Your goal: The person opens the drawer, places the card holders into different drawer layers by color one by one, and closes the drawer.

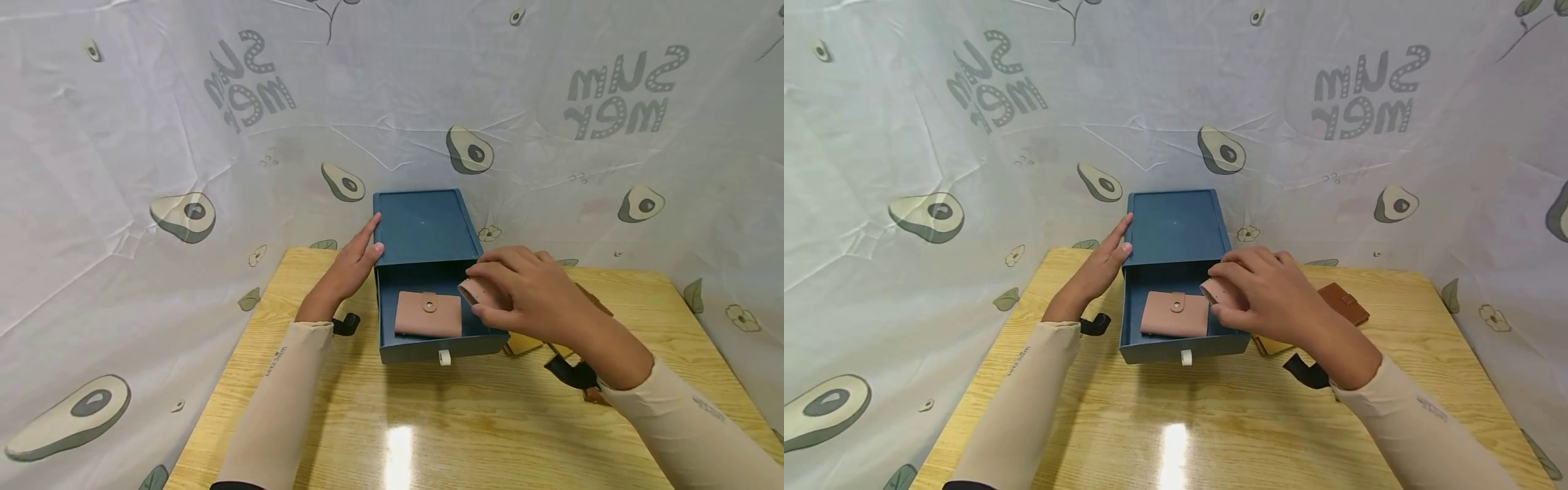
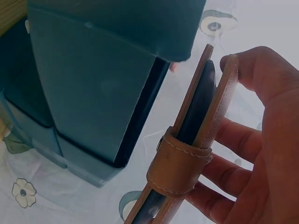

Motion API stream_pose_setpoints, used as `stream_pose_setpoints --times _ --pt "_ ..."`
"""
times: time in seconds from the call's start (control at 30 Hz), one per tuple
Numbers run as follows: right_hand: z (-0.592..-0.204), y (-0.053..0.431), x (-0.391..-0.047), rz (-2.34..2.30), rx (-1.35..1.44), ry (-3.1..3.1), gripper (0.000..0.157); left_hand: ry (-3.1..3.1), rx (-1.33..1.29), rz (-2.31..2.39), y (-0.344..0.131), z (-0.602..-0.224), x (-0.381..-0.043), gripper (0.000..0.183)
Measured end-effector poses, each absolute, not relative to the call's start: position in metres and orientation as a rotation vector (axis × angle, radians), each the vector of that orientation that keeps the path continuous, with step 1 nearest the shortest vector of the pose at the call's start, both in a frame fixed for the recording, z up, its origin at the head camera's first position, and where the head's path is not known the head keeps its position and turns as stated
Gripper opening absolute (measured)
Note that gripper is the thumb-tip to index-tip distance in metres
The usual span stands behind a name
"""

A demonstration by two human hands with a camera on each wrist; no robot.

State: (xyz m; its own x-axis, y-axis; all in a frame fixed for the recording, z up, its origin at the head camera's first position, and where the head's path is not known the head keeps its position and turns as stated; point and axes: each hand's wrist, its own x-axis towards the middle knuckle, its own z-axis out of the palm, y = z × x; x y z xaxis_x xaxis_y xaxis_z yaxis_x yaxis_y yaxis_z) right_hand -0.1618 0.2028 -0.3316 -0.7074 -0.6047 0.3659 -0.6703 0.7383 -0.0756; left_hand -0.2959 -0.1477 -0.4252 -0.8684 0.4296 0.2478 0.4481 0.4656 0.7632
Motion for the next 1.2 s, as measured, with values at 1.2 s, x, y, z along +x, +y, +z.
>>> stream_pose_setpoints --times 1.2 --pt "-0.322 0.145 -0.177 0.28 1.216 -2.452 0.042 -2.591 -0.84 -1.543 -0.154 -0.43 -0.294 0.068"
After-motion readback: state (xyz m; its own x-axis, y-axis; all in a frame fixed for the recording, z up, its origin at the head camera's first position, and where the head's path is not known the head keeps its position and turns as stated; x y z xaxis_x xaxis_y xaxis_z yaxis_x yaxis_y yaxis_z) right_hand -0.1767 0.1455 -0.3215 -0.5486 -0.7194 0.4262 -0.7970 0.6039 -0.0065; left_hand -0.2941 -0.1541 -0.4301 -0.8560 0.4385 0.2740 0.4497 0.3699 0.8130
